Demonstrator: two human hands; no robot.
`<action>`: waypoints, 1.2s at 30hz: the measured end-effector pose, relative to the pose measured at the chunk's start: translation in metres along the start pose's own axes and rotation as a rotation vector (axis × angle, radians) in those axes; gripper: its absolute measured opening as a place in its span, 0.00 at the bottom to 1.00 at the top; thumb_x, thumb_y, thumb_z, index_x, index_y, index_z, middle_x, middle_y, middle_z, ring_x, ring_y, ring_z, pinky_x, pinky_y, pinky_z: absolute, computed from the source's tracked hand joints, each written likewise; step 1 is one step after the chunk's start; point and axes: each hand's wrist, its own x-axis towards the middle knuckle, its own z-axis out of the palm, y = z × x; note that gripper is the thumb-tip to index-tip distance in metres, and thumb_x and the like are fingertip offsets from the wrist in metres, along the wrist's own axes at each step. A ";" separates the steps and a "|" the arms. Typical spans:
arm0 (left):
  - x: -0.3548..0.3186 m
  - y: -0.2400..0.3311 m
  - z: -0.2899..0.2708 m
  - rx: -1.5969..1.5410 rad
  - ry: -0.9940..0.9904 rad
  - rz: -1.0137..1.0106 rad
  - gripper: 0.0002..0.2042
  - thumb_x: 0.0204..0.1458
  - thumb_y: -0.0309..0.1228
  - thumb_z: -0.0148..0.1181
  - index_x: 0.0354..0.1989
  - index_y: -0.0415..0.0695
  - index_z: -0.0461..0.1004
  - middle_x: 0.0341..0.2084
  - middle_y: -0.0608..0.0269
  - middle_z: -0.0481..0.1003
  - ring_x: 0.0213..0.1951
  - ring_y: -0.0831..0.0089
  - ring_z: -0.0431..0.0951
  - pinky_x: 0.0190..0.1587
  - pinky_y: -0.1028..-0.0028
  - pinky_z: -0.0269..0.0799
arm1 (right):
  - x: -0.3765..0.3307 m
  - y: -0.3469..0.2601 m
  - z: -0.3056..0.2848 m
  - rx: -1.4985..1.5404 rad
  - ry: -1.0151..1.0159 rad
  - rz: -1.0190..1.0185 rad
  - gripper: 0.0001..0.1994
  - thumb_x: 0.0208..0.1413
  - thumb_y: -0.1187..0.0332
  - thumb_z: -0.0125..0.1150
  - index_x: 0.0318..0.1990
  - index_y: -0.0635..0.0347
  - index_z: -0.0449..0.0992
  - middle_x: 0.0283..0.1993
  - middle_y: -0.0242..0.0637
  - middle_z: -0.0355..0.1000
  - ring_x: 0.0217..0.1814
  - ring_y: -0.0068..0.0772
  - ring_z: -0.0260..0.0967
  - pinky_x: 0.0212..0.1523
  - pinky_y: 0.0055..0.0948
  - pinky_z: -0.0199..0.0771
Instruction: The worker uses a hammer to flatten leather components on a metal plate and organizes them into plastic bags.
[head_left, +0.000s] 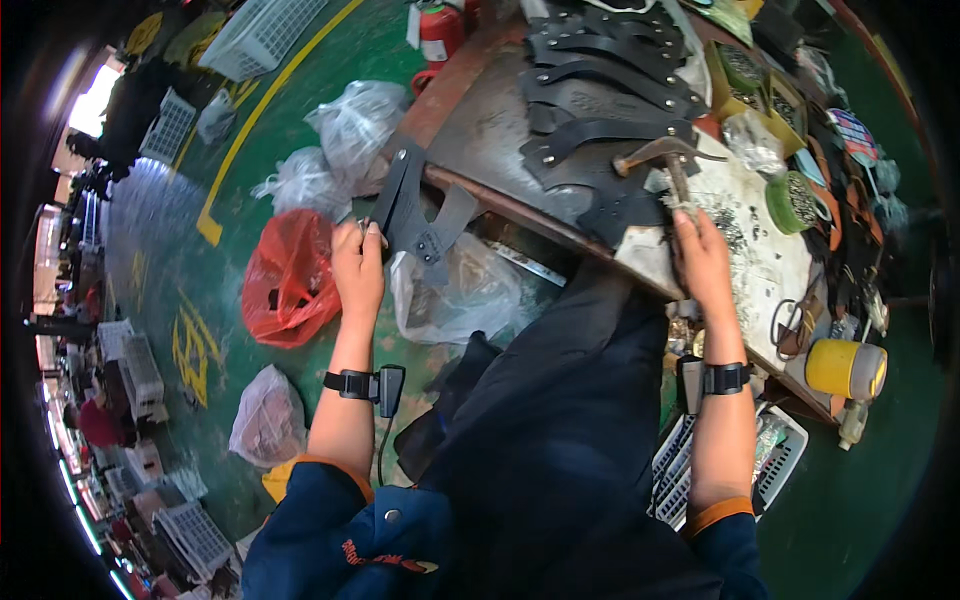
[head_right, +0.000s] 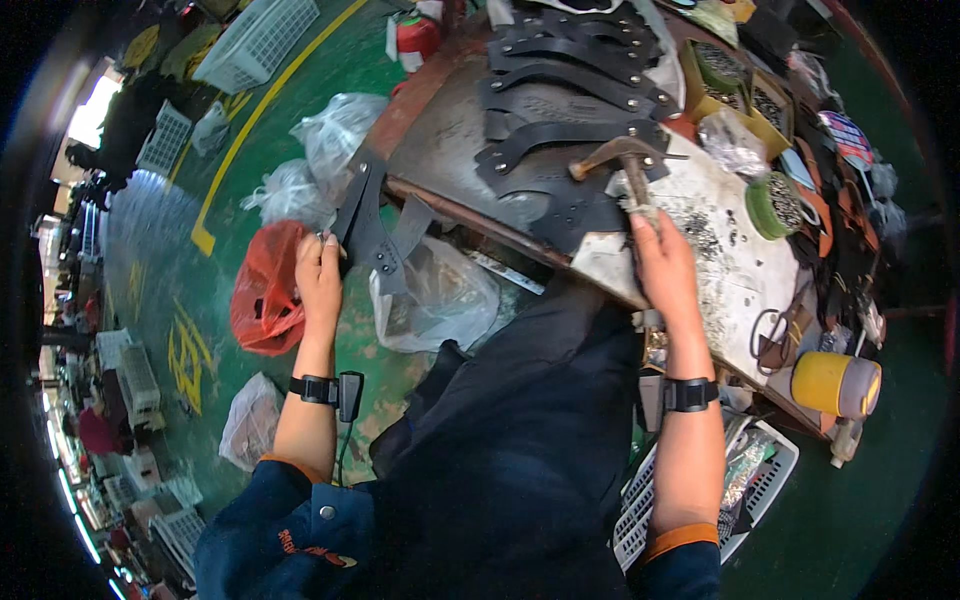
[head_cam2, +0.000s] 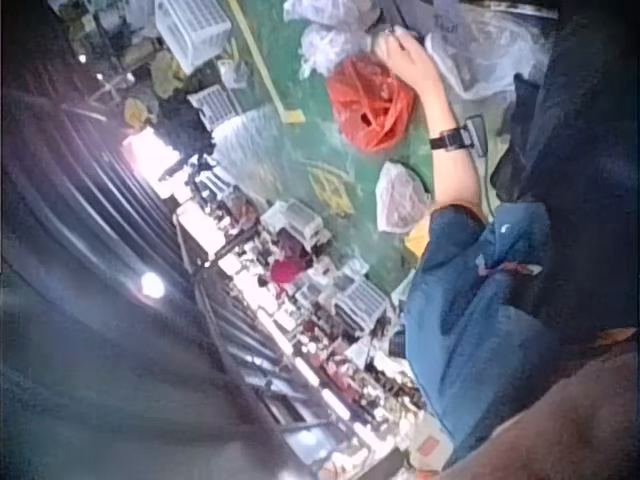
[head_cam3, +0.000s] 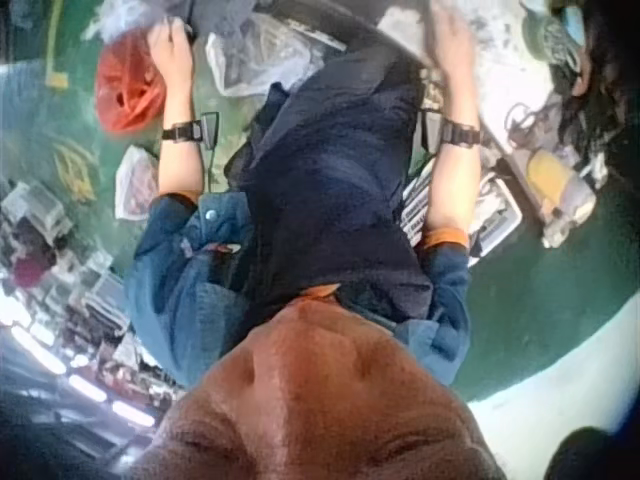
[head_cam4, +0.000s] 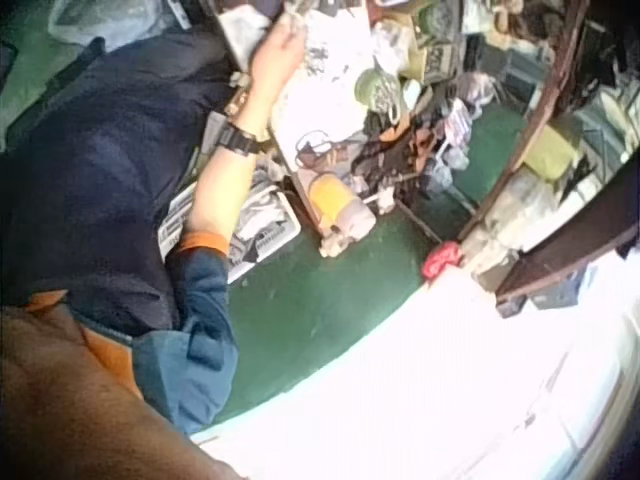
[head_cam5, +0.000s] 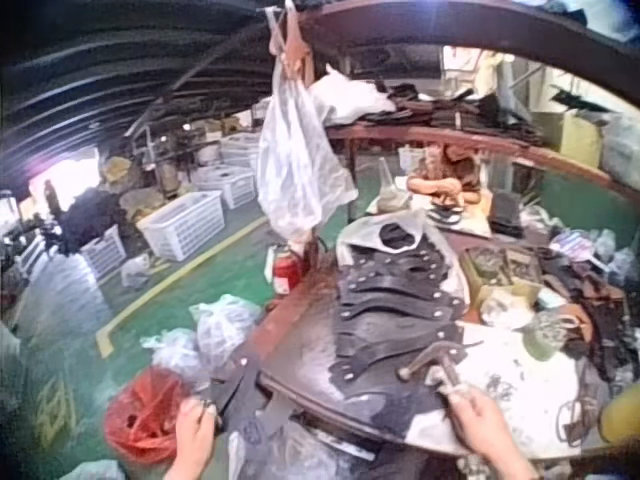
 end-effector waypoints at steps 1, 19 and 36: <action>-0.015 -0.013 0.001 -0.121 -0.003 -0.189 0.15 0.62 0.32 0.51 0.24 0.37 0.71 0.22 0.60 0.66 0.29 0.70 0.68 0.35 0.71 0.61 | 0.001 0.003 0.002 0.030 -0.004 -0.024 0.20 0.66 0.55 0.54 0.50 0.66 0.75 0.26 0.29 0.68 0.27 0.20 0.61 0.29 0.25 0.63; -0.202 -0.210 0.077 -0.217 -0.451 -1.097 0.17 0.64 0.41 0.50 0.32 0.41 0.79 0.34 0.60 0.79 0.37 0.69 0.77 0.44 0.67 0.71 | -0.001 -0.005 0.013 0.180 0.001 0.002 0.13 0.68 0.58 0.54 0.42 0.60 0.73 0.21 0.20 0.60 0.19 0.12 0.52 0.19 0.19 0.51; 0.019 0.149 0.072 -0.222 -0.457 0.539 0.09 0.55 0.31 0.61 0.30 0.35 0.74 0.54 0.51 0.74 0.52 0.50 0.74 0.53 0.60 0.71 | -0.009 0.019 0.008 0.023 0.093 -0.299 0.10 0.66 0.64 0.57 0.43 0.62 0.74 0.21 0.21 0.63 0.21 0.12 0.55 0.21 0.20 0.55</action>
